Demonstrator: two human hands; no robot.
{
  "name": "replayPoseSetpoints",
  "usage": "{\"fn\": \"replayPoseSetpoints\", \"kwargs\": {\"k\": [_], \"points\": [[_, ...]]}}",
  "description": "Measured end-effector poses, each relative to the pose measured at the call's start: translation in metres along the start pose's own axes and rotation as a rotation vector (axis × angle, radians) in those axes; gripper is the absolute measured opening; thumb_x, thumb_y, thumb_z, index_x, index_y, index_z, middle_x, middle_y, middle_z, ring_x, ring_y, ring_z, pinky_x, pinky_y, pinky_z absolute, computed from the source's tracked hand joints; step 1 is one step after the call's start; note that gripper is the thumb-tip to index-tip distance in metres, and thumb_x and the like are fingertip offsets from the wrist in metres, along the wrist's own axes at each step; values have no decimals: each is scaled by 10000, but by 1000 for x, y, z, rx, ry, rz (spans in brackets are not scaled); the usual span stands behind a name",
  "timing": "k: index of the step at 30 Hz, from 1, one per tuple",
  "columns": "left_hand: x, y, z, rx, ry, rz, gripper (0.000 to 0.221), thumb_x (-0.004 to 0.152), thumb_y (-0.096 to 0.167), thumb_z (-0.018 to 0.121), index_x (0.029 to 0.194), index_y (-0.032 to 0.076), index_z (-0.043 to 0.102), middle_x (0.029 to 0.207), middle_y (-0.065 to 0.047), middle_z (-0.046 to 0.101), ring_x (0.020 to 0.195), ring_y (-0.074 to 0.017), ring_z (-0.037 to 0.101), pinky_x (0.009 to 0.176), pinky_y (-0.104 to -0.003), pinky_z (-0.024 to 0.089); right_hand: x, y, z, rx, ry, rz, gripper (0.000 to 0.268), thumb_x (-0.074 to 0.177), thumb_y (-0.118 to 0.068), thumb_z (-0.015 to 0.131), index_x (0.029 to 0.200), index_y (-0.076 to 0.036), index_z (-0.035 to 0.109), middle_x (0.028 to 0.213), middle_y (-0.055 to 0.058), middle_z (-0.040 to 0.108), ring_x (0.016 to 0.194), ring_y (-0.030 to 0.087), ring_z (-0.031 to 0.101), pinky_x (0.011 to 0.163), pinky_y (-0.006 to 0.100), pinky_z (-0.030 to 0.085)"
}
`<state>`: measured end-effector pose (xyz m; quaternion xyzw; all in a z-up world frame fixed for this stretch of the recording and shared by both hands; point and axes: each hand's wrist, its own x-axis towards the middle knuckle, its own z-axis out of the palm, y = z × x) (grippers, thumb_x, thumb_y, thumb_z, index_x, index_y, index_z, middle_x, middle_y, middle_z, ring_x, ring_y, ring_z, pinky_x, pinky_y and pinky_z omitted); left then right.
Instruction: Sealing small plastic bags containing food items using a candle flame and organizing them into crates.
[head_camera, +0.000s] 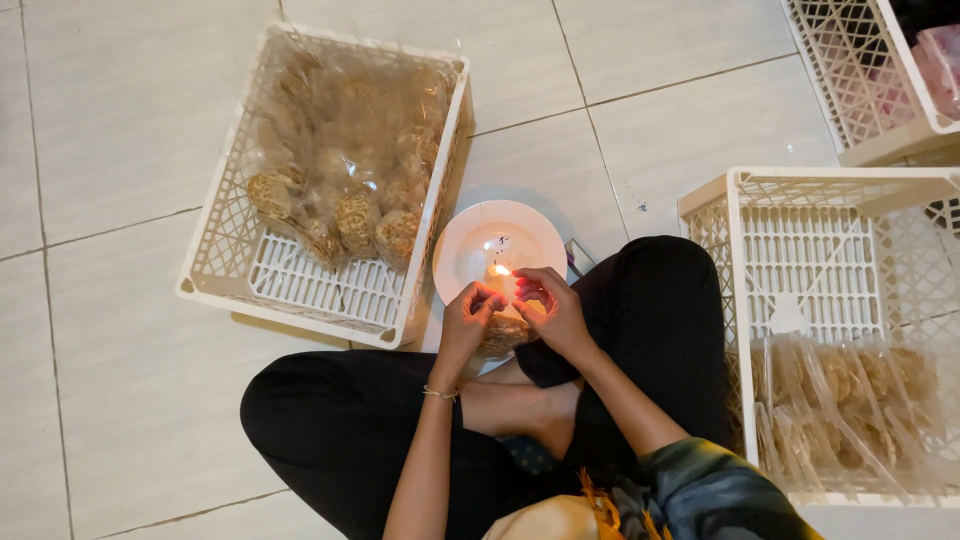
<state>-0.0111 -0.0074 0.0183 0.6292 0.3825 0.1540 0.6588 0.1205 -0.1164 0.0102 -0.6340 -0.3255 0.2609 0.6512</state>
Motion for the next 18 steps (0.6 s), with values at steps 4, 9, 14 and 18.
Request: {"fn": "replayPoseSetpoints", "kwargs": {"k": [4,9,14,18], "points": [[0,0,0,-1,3,3,136,968,209,733,905,89,728,823,-95,774,830,-158,724,832,-326,562,-1,3,0,53,-8,-15,425,813,130,766,1215,9,707,1021,126,631,882,180,692,811,280,608],[3,-4,1,-2,5,-8,123,967,204,730,901,100,733,801,-83,769,792,-126,697,802,-295,552,0,8,-2,30,-2,1,437,796,104,809,1211,12,707,1002,112,646,866,165,707,808,274,603],[-2,4,1,-22,12,-27,110,960,189,733,898,98,731,790,-76,762,772,-106,665,781,-276,541,-1,14,-4,23,13,58,396,792,103,806,1166,-2,729,914,98,681,820,139,696,791,258,589],[0,1,1,-37,24,-15,122,954,202,745,889,101,725,775,-71,758,758,-95,655,763,-262,534,-1,4,-6,-23,59,112,351,795,38,828,1129,-42,756,860,89,704,794,129,668,734,228,570]]}}
